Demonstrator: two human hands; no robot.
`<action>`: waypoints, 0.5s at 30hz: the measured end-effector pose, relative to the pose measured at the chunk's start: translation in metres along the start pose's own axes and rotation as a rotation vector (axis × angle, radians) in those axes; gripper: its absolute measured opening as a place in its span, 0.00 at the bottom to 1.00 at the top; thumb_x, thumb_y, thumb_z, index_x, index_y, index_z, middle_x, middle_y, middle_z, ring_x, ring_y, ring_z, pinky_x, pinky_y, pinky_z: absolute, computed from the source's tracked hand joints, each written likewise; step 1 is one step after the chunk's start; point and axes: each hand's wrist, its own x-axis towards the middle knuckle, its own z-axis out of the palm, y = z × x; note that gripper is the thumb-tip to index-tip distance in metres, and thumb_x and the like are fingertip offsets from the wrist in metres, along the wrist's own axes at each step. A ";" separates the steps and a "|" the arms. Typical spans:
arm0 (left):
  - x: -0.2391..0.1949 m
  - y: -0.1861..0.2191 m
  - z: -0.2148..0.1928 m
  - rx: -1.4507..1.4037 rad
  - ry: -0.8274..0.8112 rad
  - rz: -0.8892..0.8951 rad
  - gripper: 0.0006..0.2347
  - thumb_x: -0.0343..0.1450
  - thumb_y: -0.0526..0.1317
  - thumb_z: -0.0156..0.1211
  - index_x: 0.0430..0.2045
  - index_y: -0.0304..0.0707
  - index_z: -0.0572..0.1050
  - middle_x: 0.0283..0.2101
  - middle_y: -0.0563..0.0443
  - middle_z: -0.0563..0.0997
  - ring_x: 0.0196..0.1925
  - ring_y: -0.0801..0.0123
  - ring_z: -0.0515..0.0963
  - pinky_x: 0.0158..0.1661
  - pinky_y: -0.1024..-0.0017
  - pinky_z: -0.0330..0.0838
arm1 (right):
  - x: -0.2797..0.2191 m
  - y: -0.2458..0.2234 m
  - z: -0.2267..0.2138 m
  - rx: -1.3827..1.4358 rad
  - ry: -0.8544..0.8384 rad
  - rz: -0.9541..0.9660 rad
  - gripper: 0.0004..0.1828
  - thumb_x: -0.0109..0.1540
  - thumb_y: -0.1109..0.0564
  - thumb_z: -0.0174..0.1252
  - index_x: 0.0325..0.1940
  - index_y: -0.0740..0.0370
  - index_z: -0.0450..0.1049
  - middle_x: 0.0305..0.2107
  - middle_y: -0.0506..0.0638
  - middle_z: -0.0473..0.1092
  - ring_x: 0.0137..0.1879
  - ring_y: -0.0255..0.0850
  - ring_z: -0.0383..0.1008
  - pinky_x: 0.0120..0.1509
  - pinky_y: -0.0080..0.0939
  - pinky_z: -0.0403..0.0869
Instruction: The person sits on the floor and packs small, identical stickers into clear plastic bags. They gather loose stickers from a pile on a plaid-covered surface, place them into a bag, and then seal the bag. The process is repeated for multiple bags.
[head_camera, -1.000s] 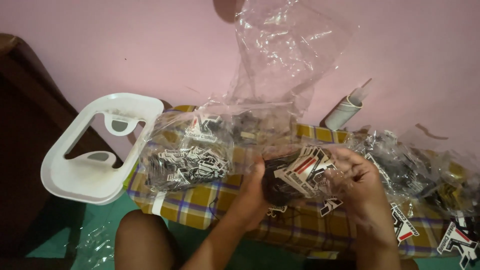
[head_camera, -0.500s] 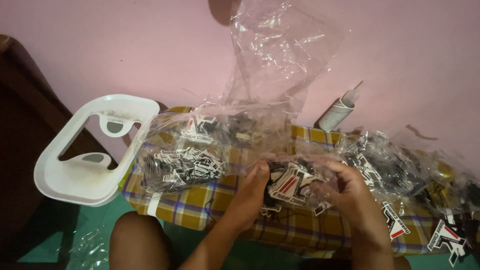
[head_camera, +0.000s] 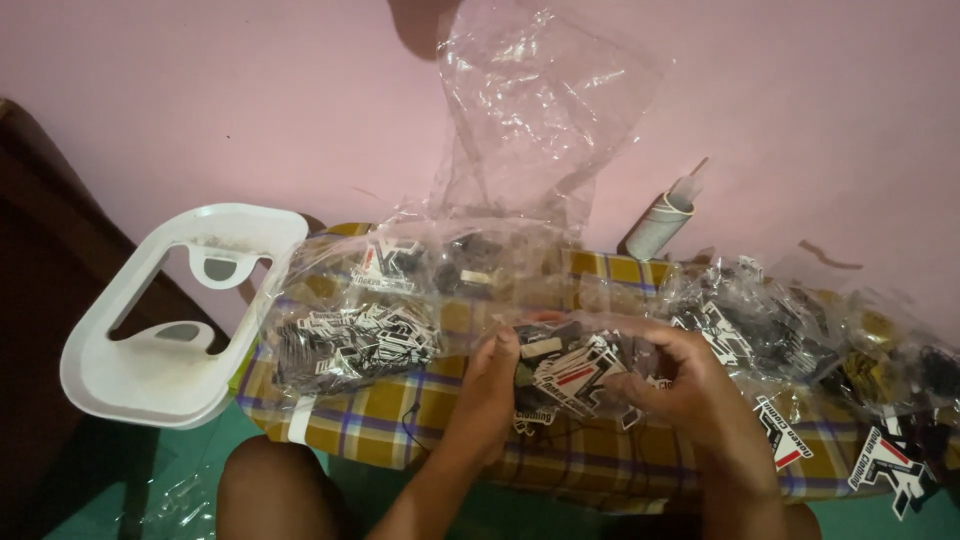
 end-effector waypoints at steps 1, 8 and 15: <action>-0.001 0.001 0.001 0.006 0.008 -0.015 0.26 0.71 0.59 0.39 0.51 0.41 0.75 0.46 0.39 0.85 0.47 0.53 0.85 0.43 0.62 0.80 | -0.002 -0.004 -0.001 0.008 0.006 0.031 0.33 0.55 0.68 0.66 0.65 0.51 0.77 0.32 0.61 0.86 0.35 0.51 0.90 0.34 0.45 0.87; -0.003 0.010 0.002 -0.090 0.107 -0.190 0.28 0.72 0.58 0.42 0.57 0.38 0.73 0.54 0.39 0.82 0.54 0.55 0.82 0.46 0.65 0.76 | 0.014 0.052 -0.015 0.334 -0.044 -0.318 0.12 0.57 0.66 0.66 0.24 0.60 0.70 0.16 0.43 0.59 0.19 0.37 0.63 0.28 0.42 0.81; -0.009 0.021 0.007 -0.284 0.026 -0.195 0.28 0.75 0.57 0.33 0.59 0.35 0.70 0.58 0.31 0.80 0.61 0.47 0.79 0.56 0.56 0.77 | 0.030 0.071 -0.018 0.760 -0.015 -0.390 0.19 0.55 0.61 0.67 0.48 0.73 0.75 0.34 0.55 0.77 0.31 0.39 0.76 0.29 0.38 0.77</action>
